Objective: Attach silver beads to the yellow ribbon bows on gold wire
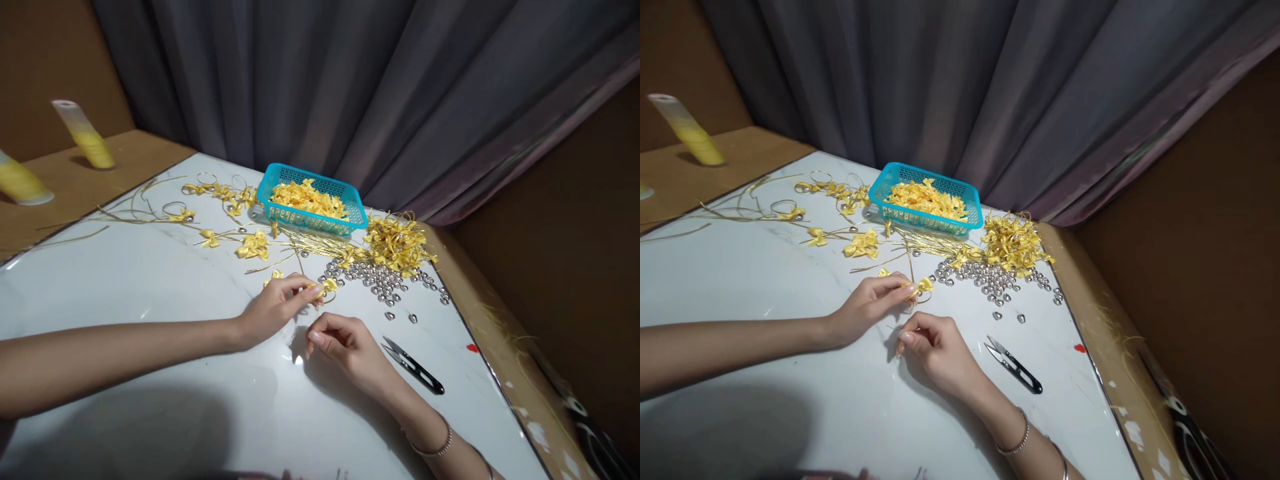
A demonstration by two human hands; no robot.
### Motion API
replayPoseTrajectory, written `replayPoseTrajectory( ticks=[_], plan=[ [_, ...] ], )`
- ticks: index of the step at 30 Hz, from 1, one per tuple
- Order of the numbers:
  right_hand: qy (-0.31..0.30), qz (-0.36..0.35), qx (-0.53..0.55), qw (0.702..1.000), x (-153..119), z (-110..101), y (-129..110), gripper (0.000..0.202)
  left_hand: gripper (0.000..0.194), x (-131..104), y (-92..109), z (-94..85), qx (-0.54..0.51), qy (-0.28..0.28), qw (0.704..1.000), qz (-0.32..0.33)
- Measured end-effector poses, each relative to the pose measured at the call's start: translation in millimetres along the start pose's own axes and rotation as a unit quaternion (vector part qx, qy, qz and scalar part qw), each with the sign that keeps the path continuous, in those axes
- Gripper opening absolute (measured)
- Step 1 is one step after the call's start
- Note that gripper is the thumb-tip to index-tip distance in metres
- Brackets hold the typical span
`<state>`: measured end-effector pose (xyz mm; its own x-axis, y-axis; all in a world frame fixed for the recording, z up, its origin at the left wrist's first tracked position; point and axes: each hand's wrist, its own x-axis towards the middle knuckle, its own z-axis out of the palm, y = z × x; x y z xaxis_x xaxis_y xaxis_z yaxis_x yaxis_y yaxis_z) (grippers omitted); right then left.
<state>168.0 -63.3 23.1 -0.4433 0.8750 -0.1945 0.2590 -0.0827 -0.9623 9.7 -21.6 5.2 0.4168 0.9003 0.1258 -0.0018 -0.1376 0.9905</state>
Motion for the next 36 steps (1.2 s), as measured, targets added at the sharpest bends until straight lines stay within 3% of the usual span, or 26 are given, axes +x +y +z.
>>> replayPoseTrajectory(
  ticks=[10, 14, 17, 23, 29, 36],
  plan=[
    [0.001, -0.040, -0.068, 0.997, -3.3, -1.8, -0.7, 0.028, 0.026, 0.1, -1.5, 0.2, 0.089, -0.003, 0.993, 0.074],
    [-0.005, -0.065, -0.145, 0.987, -7.8, -7.2, -5.6, 0.029, 0.027, 1.6, -0.9, -0.7, 0.112, 0.011, 0.989, 0.099],
    [-0.030, -0.102, -0.235, 0.966, -16.0, -15.5, -15.1, 0.023, 0.027, 2.6, -1.1, -1.8, 0.121, 0.022, 0.987, 0.101],
    [0.020, -0.208, -0.382, 0.901, -42.1, -30.0, -41.3, 0.023, 0.028, 10.9, -6.1, -7.4, 0.085, 0.072, 0.992, 0.053],
    [-0.100, -0.238, -0.214, 0.942, -57.1, -29.7, -57.3, 0.019, 0.028, 31.0, -15.4, -19.5, -0.010, 0.121, 0.993, -0.005],
    [-0.153, -0.217, -0.078, 0.961, -62.4, -46.0, -52.1, 0.022, 0.034, 42.5, -22.7, -25.7, -0.072, 0.156, 0.982, -0.080]
  ],
)
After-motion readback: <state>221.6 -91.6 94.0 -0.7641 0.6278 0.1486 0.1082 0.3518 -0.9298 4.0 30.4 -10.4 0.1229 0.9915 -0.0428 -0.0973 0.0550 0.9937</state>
